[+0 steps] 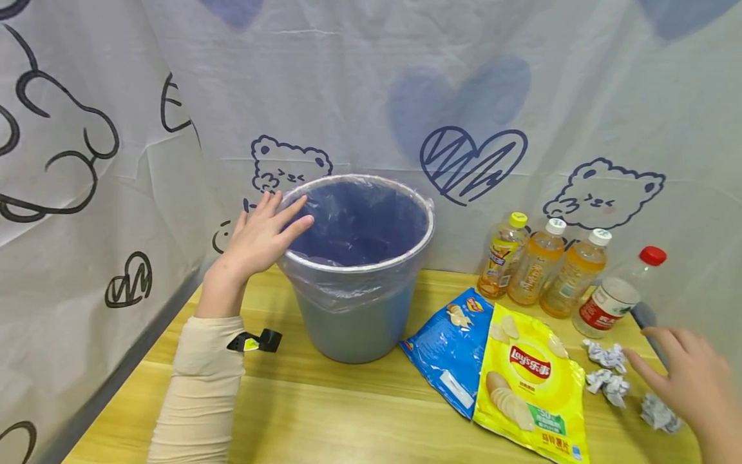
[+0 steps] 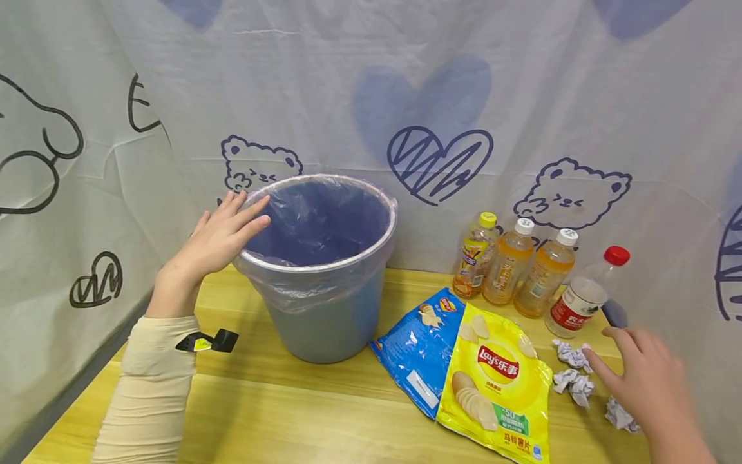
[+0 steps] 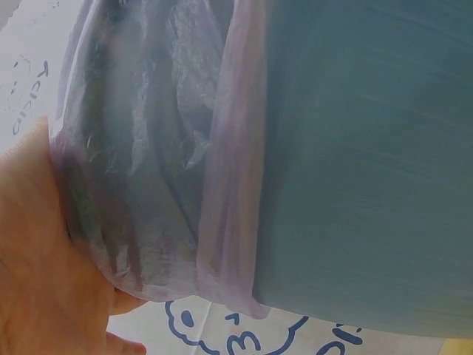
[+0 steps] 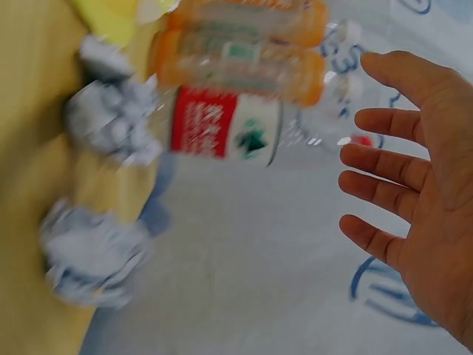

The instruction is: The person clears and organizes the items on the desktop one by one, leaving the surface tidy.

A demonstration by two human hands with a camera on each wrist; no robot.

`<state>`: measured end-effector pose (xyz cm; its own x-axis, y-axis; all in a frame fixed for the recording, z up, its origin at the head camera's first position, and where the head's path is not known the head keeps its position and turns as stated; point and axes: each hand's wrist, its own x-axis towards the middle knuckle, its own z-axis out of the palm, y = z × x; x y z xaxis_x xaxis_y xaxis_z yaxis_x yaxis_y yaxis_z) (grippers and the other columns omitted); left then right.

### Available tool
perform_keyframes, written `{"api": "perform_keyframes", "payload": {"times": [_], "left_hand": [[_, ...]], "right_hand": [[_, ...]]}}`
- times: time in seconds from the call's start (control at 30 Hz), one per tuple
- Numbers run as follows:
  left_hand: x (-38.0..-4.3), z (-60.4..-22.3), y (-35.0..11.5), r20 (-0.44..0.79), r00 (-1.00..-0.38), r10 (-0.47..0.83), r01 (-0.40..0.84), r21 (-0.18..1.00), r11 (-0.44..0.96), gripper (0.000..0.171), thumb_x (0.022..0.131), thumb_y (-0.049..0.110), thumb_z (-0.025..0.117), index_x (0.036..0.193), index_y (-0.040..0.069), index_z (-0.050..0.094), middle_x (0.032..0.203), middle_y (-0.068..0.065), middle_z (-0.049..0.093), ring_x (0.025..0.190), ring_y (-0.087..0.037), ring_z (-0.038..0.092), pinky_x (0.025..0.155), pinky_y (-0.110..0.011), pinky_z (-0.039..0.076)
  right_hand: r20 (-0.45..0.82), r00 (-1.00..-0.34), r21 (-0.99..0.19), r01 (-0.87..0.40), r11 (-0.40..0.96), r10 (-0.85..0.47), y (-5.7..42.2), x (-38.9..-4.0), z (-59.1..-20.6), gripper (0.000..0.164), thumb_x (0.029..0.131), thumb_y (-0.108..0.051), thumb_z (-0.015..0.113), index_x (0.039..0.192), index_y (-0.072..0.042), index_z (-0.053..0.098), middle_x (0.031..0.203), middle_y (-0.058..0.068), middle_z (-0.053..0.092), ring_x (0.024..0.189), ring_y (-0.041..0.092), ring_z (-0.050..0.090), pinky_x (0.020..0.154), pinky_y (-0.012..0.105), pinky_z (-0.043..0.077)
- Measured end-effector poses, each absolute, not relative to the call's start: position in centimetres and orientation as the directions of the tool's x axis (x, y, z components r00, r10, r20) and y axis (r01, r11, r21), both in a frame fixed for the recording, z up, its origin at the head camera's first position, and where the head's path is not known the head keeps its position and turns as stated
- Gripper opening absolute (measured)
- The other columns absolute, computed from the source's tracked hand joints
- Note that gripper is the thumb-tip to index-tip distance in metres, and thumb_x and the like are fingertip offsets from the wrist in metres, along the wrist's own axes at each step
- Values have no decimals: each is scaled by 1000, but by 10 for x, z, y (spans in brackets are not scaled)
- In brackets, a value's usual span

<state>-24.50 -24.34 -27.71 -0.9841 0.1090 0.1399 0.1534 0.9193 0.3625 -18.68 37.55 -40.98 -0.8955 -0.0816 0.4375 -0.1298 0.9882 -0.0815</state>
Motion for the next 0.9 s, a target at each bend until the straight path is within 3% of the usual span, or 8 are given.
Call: {"api": "perform_keyframes", "payload": {"times": [0.37, 0.63, 0.9], "left_hand": [[-245, -274, -244, 141, -985, 101, 145, 350, 925, 78, 92, 76, 20, 156, 33, 17, 165, -13, 0, 153, -34, -9, 115, -69, -7], [-246, -274, -246, 146, -984, 100, 146, 357, 923, 78, 92, 76, 20, 156, 33, 17, 165, -12, -1, 153, -33, -11, 115, -69, -8], [-249, -274, -242, 144, -984, 103, 149, 361, 920, 78, 92, 77, 20, 156, 33, 17, 165, -11, -1, 153, -31, -10, 116, -68, -7]], "right_hand": [[173, -980, -136, 76, 988, 100, 409, -178, -446, 75, 88, -54, 64, 114, 15, 49, 108, 42, 45, 96, 55, 44, 77, 68, 40], [-56, -982, -128, 187, 974, 181, 423, -178, -462, 89, 76, -55, 76, 117, 18, 44, 107, 44, 42, 92, 53, 45, 74, 60, 45], [-230, -954, -83, 216, 973, 193, 437, -177, -477, 107, 70, -66, 74, 118, 24, 40, 106, 46, 43, 95, 53, 47, 82, 61, 45]]}}
